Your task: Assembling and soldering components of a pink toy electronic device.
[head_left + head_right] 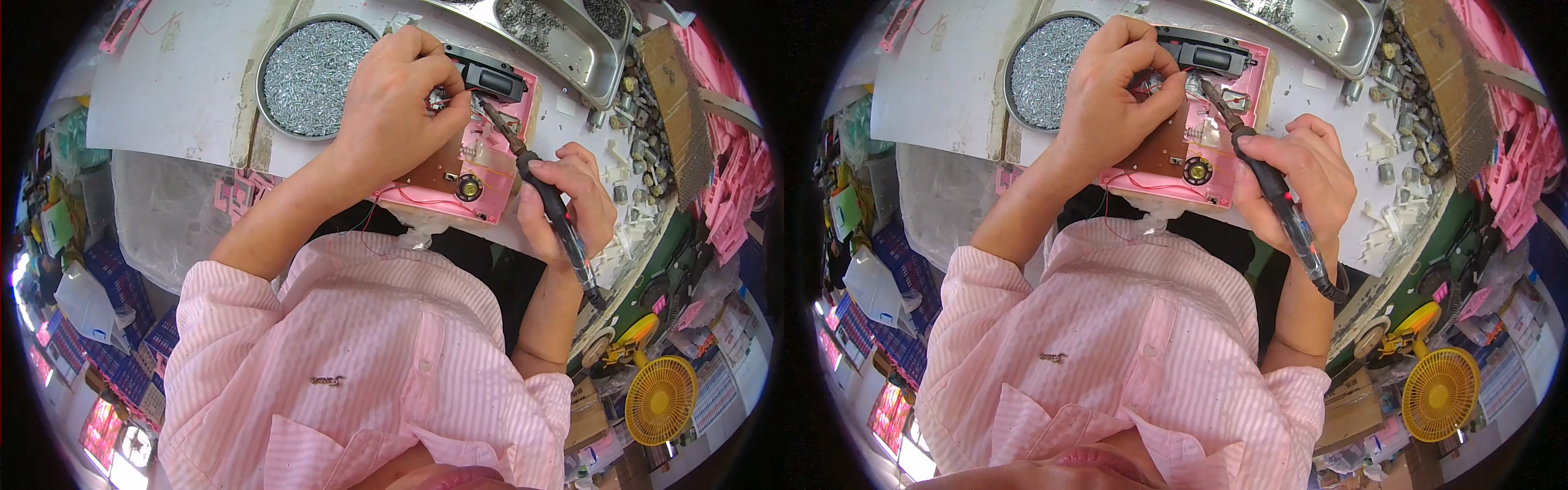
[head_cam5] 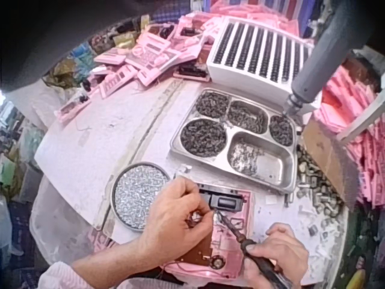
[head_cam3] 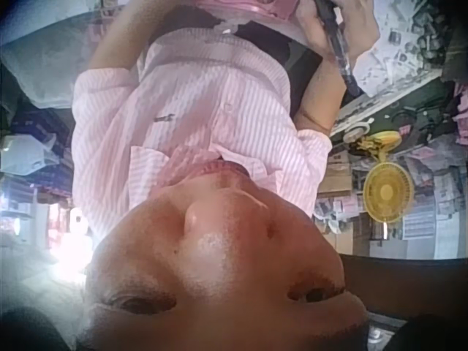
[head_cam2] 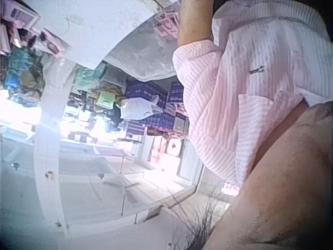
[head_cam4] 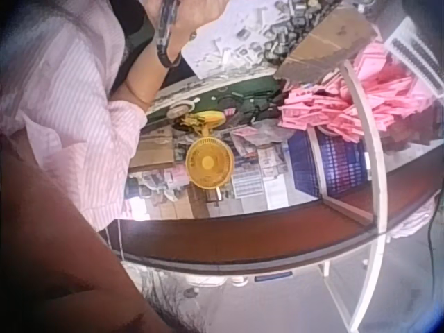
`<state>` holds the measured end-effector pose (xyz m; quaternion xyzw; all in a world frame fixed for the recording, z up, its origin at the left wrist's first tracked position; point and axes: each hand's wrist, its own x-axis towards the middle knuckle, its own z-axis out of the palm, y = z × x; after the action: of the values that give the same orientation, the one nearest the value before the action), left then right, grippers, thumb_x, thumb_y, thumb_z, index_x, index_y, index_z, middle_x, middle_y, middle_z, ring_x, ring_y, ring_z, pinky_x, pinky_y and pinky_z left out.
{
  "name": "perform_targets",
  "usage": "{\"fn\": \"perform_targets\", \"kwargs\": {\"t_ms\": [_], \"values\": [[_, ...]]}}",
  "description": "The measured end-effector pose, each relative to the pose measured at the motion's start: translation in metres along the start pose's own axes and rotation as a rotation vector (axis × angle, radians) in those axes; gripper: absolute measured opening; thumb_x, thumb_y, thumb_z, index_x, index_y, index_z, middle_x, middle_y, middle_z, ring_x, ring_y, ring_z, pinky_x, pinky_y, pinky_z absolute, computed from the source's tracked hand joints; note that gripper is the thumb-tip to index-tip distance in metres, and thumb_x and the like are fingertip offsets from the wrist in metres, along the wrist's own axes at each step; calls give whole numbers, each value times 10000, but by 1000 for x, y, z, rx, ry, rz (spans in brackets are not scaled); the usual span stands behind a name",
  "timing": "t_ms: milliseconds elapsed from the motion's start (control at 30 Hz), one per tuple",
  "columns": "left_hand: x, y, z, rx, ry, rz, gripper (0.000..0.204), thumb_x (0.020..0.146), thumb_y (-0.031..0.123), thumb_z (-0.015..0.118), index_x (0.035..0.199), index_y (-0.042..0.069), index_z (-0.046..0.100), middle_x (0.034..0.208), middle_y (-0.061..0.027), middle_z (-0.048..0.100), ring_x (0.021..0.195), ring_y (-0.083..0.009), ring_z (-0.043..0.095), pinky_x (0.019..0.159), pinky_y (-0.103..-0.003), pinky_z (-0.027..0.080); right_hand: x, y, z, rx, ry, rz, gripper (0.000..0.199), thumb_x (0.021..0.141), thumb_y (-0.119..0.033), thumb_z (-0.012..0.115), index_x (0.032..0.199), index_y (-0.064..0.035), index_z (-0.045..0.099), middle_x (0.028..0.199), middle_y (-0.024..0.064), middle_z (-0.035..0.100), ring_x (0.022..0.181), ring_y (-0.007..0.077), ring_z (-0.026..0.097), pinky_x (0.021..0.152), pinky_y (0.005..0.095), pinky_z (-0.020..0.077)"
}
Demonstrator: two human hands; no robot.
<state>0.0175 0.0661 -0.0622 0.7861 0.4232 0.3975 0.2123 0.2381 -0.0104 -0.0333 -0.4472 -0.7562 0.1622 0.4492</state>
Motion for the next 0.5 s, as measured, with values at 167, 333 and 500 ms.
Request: {"fn": "perform_targets", "kwargs": {"t_ms": [167, 333, 500], "values": [[1, 1, -1, 13, -4, 7, 134, 738, 115, 785, 795, 43, 687, 912, -83, 576, 855, -280, 597, 753, -387, 487, 0, 3, 2, -5, 11, -2, 290, 655, 11, 737, 939, -33, 693, 783, 62, 691, 579, 233, 548, 797, 429, 528], [0, 2, 0, 17, -8, 2, 135, 737, 116, 783, 793, 42, 685, 911, -84, 575, 852, -280, 597, 744, -381, 488, -1, 4, 1, -1, -2, -3, 301, 652, 0, 743, 947, -34, 695, 769, 59, 680, 574, 232, 531, 792, 430, 525], [1, 1, 1, 44, 7, 32, 137, 735, 112, 782, 795, 43, 680, 908, -85, 572, 843, -278, 596, 730, -381, 491, -1, 5, 1, 17, 5, 4, 307, 658, -3, 748, 959, -30, 694, 762, 68, 680, 579, 230, 528, 792, 424, 522]]}}
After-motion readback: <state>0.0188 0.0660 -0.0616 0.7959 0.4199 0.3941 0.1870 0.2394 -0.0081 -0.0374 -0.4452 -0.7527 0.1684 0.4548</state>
